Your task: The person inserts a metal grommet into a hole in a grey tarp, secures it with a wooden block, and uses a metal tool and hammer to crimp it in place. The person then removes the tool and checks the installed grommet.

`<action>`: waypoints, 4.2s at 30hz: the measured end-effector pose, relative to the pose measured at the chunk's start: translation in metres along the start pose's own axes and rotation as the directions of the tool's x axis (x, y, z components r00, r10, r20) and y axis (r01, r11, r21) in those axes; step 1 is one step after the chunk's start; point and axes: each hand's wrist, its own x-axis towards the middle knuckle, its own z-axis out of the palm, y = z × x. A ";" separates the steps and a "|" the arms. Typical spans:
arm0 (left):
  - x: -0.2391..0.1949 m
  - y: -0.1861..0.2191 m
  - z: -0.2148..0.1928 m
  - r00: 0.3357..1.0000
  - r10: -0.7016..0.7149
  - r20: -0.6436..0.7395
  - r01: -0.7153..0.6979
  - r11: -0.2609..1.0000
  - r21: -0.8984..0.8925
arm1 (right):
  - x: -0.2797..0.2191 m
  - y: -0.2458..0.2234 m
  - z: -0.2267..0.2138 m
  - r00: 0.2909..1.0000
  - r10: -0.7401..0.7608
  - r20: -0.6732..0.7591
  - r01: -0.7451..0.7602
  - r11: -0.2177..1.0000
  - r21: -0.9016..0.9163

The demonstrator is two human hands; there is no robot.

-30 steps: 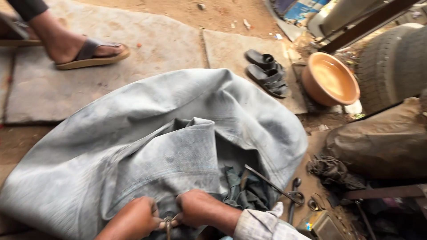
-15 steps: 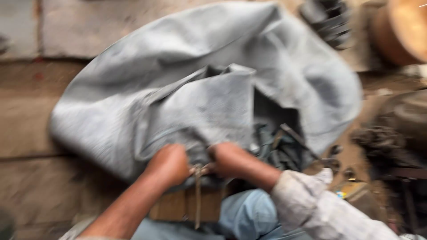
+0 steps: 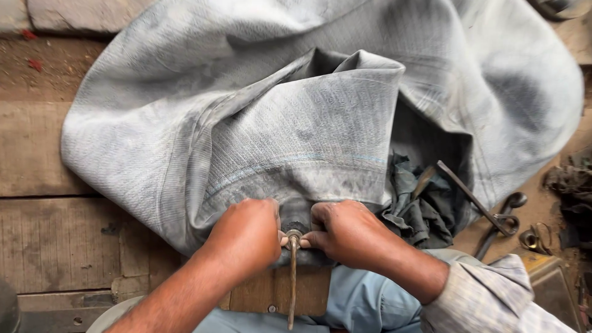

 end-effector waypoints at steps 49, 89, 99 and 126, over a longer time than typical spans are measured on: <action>0.007 -0.032 0.008 0.980 0.193 0.039 -0.172 0.937 -0.305 | -0.019 0.059 0.047 0.893 -0.327 -0.308 0.397 0.896 0.198; 0.002 -0.036 0.048 0.885 0.373 -0.276 -0.430 0.884 -0.184 | -0.019 0.049 0.037 0.869 -0.401 -0.291 0.449 0.886 0.118; 0.000 -0.033 0.057 0.845 0.377 -0.379 -0.461 0.873 -0.158 | -0.020 0.050 0.041 0.860 -0.397 -0.319 0.462 0.872 0.162; 0.003 -0.049 0.021 0.896 0.444 -0.009 -0.403 0.804 -0.438 | -0.012 0.043 0.034 0.659 -0.639 -0.397 0.690 0.723 -0.018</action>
